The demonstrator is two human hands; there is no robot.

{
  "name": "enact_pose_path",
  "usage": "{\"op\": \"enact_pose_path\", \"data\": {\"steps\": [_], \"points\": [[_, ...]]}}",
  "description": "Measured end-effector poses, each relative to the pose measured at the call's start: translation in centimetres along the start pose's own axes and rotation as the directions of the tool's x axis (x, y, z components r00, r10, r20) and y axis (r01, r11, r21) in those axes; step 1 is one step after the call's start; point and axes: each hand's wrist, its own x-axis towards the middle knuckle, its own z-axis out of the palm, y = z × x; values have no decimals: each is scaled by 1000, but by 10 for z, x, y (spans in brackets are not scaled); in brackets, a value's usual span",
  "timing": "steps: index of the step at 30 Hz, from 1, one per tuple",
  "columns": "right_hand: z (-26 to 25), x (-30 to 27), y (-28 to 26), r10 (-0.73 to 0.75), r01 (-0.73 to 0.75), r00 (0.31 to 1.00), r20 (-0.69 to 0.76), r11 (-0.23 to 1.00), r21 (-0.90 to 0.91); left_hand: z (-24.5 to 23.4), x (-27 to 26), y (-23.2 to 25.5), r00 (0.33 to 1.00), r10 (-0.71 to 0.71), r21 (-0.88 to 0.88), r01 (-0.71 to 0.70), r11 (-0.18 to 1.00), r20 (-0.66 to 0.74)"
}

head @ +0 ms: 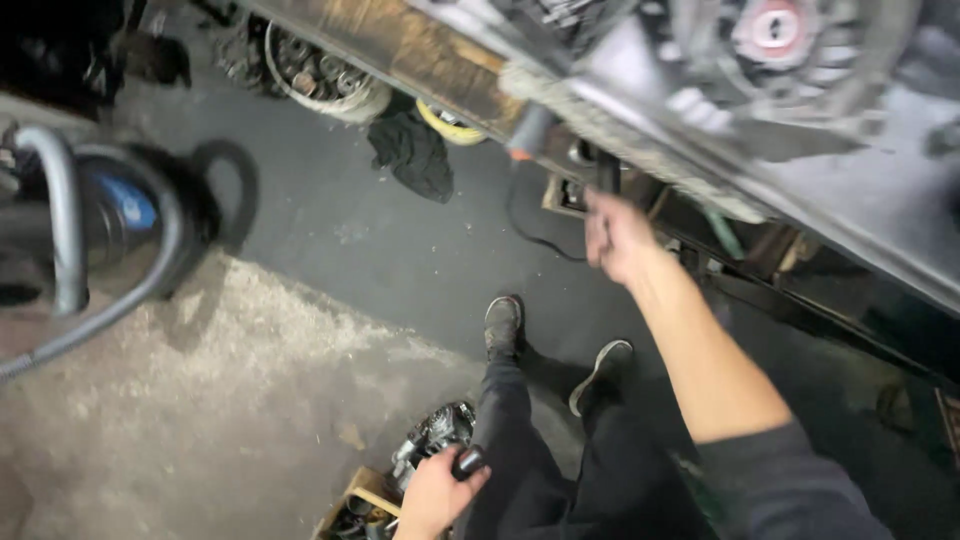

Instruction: The person uses a T-handle wrench to tighten bolts on a mechanical component clamped in a vise. They then use a hammer and punch to drive a pin into the part, followed by further adjustments with the wrench.

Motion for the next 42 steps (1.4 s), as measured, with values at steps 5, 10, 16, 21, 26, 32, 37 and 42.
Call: {"op": "enact_pose_path", "data": {"steps": [5,10,16,21,26,32,37,42], "points": [[-84,-159,61,-182,162,983,-29,929,-332,-36,-5,60,987,155,-8,-155,988,38],[-157,-216,102,-82,33,987,-141,947,-318,-50,-1,138,977,213,-104,-214,971,-17],[-197,-124,87,-292,131,893,-341,896,-425,-12,2,188,949,314,-17,-314,949,19],[-214,-36,34,-474,96,779,-409,736,-670,37,5,173,952,293,-14,-293,956,92],[-268,90,12,-846,198,517,-130,266,-943,59,4,142,957,269,2,-271,963,107],[-258,128,-38,-671,109,676,-306,501,-859,67,15,127,987,157,-98,-153,983,39],[-252,80,-51,-656,-163,555,-511,516,-841,84,25,103,992,126,-232,-127,965,-17],[-370,106,-43,-577,-534,728,-369,-141,-833,95,29,99,996,85,-238,-74,969,35]]}}
